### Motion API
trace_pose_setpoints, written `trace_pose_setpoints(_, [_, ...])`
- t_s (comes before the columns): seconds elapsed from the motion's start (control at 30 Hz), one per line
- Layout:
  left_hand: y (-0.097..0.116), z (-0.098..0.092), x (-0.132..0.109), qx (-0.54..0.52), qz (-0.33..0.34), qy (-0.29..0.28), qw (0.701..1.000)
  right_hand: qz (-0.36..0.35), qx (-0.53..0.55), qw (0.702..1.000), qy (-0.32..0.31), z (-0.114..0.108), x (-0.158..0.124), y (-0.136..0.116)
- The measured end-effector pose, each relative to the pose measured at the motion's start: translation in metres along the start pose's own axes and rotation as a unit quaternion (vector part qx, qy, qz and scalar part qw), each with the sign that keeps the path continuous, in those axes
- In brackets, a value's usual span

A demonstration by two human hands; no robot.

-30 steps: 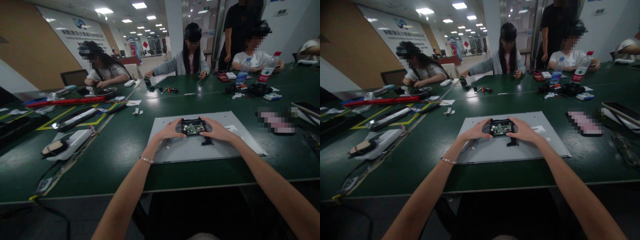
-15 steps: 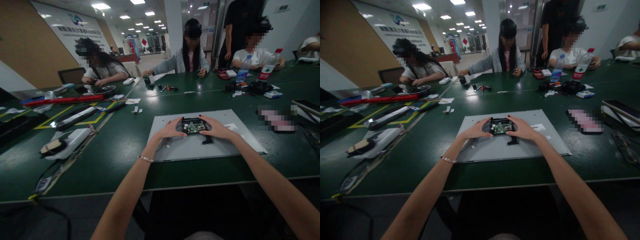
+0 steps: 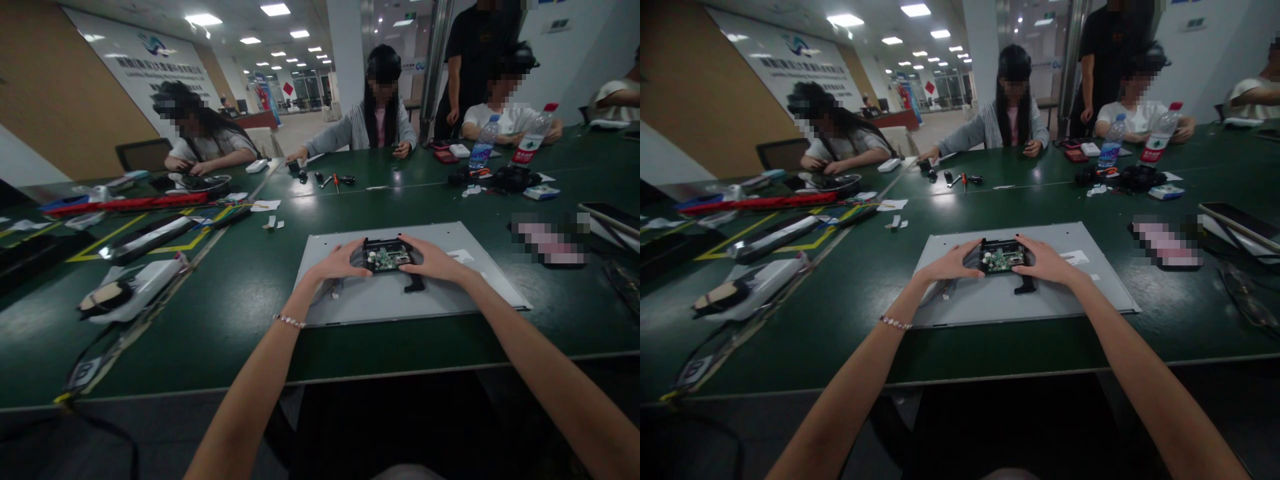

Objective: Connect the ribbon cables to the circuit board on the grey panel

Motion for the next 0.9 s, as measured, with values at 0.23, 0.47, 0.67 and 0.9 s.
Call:
trace_pose_setpoints(0.23, [0.0,0.004,-0.004,0.009,0.002,-0.011,1.0,0.006,0.018,1.0,0.0,-0.003,-0.003,-0.002])
trace_pose_setpoints(0.47, [0.002,0.008,-0.008,0.019,0.016,-0.056,0.998,0.041,0.041,0.998,-0.019,-0.01,-0.006,0.003])
trace_pose_setpoints(0.67, [-0.001,0.006,-0.013,-0.007,0.016,-0.061,0.998,0.026,0.041,0.999,-0.025,-0.007,-0.009,-0.003])
trace_pose_setpoints(0.9, [0.009,0.008,-0.016,0.007,-0.005,-0.046,0.999,0.025,0.022,0.999,-0.035,-0.001,-0.01,0.002])
Point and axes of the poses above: each hand's wrist, its own x-axis towards the middle knuckle, its own z-axis out of the palm, y = z × x, the point moved 8 cm from there along x, towards the middle knuckle, and after that the axes turned 14 degrees about y, right-handed, at the moved point
